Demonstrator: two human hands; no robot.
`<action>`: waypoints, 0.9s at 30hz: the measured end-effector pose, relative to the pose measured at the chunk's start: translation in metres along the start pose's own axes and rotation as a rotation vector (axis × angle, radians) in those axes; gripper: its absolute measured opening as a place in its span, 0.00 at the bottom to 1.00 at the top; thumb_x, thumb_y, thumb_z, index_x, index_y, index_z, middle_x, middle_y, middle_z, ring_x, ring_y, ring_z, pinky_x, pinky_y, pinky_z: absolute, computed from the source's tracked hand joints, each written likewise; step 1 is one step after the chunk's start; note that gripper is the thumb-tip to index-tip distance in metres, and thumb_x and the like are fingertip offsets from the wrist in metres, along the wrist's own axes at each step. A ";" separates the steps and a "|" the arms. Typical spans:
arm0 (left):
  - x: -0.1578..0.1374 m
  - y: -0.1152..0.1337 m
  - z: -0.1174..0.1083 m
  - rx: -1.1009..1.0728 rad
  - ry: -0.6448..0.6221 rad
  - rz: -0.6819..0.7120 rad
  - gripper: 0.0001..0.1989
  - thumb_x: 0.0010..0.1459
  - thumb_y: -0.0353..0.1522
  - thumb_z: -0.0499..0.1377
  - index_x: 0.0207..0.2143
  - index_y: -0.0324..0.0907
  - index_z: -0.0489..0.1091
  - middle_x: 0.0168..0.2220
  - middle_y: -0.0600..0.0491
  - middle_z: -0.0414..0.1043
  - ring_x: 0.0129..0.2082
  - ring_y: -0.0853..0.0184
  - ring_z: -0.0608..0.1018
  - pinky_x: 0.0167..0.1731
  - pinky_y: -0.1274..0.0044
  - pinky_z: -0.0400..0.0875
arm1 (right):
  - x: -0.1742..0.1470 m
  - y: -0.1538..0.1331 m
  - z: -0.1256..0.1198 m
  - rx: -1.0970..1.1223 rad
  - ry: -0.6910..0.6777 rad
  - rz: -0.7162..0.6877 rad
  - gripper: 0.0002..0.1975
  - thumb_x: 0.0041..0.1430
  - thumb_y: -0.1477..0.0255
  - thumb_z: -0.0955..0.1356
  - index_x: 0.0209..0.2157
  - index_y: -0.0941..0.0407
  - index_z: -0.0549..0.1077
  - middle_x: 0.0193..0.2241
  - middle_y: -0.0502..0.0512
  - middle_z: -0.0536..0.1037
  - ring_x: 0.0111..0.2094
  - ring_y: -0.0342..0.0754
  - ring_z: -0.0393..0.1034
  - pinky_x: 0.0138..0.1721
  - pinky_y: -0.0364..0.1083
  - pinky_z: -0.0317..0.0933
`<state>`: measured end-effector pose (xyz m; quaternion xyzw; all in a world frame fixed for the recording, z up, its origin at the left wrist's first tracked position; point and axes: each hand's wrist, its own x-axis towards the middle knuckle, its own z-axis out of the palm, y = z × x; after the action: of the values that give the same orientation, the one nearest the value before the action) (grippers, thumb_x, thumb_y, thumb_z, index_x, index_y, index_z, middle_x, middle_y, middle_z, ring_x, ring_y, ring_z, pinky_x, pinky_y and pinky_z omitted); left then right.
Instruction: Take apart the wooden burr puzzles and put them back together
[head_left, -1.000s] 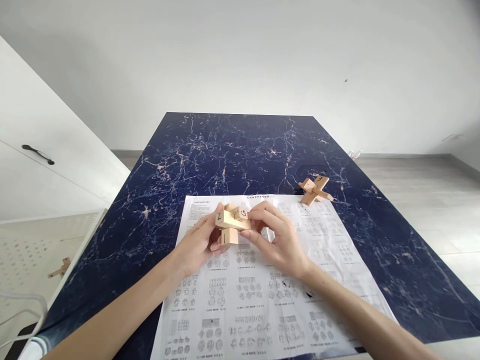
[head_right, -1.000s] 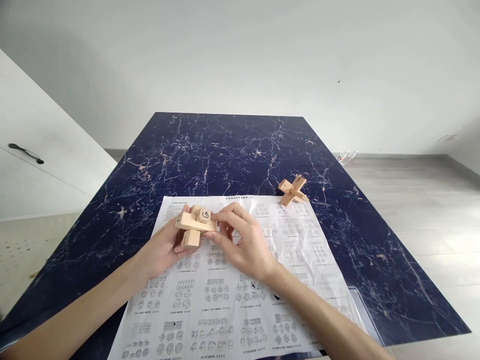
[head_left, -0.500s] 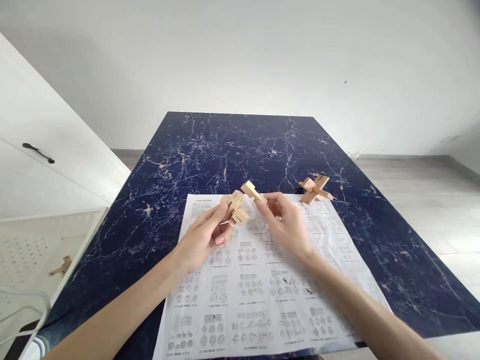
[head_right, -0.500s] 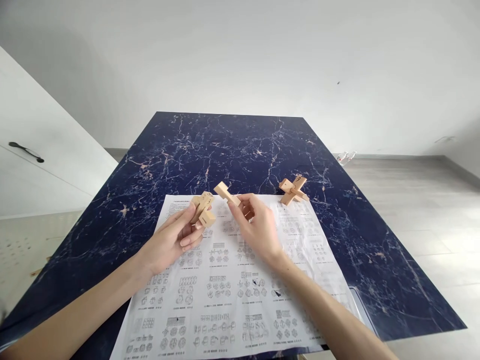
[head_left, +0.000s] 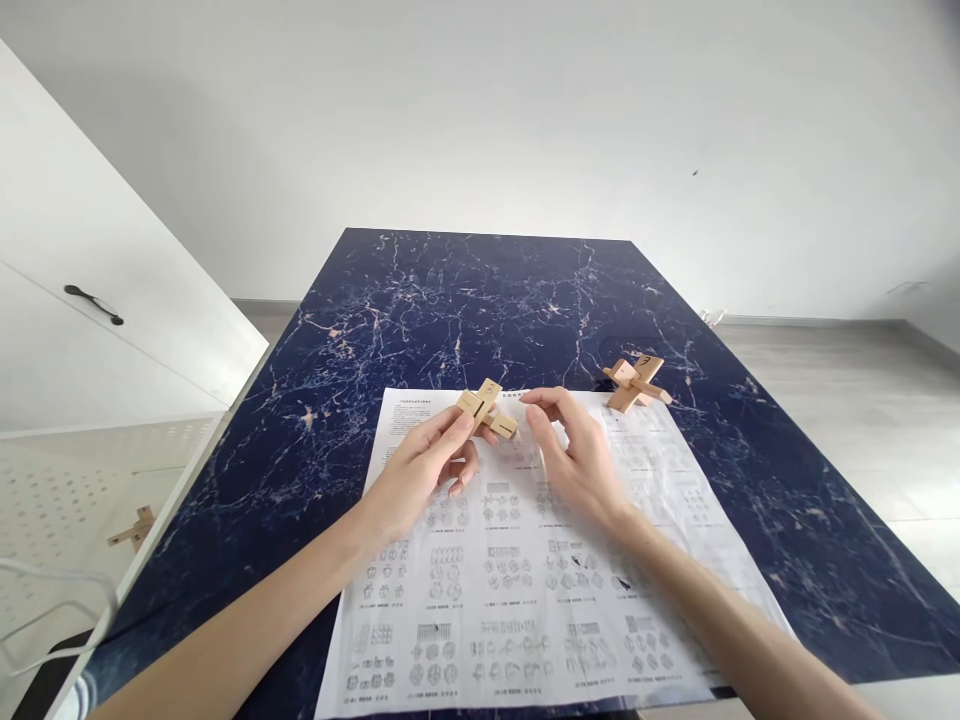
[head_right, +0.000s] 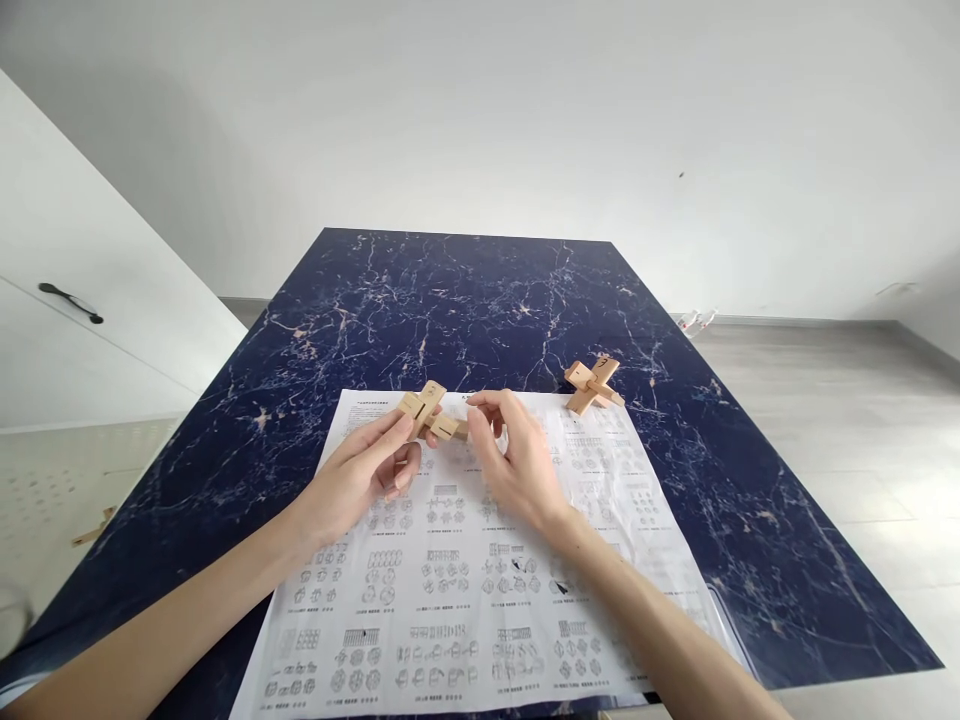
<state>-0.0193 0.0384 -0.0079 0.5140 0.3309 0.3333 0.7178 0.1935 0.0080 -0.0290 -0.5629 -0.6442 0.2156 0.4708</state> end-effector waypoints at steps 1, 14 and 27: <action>0.000 0.000 0.001 0.023 -0.003 0.003 0.19 0.75 0.46 0.59 0.50 0.41 0.77 0.44 0.50 0.74 0.23 0.76 0.67 0.21 0.78 0.59 | -0.001 -0.001 -0.001 0.020 -0.025 -0.006 0.10 0.77 0.64 0.64 0.44 0.53 0.75 0.37 0.55 0.81 0.34 0.50 0.71 0.37 0.49 0.66; 0.000 0.000 -0.001 0.048 -0.122 0.043 0.22 0.76 0.49 0.57 0.53 0.41 0.77 0.42 0.49 0.76 0.21 0.76 0.67 0.22 0.77 0.60 | 0.000 -0.012 -0.007 0.172 -0.292 -0.032 0.19 0.80 0.59 0.61 0.36 0.53 0.73 0.32 0.51 0.78 0.28 0.46 0.65 0.35 0.48 0.62; -0.003 0.002 -0.005 -0.158 -0.391 -0.023 0.27 0.75 0.49 0.60 0.67 0.45 0.68 0.41 0.47 0.83 0.20 0.74 0.72 0.22 0.77 0.65 | -0.001 -0.002 -0.003 0.341 -0.305 0.086 0.20 0.78 0.53 0.63 0.41 0.53 0.75 0.29 0.50 0.75 0.28 0.46 0.66 0.31 0.47 0.61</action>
<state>-0.0253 0.0393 -0.0073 0.5073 0.1641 0.2442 0.8100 0.1945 0.0054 -0.0264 -0.4630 -0.6376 0.4239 0.4465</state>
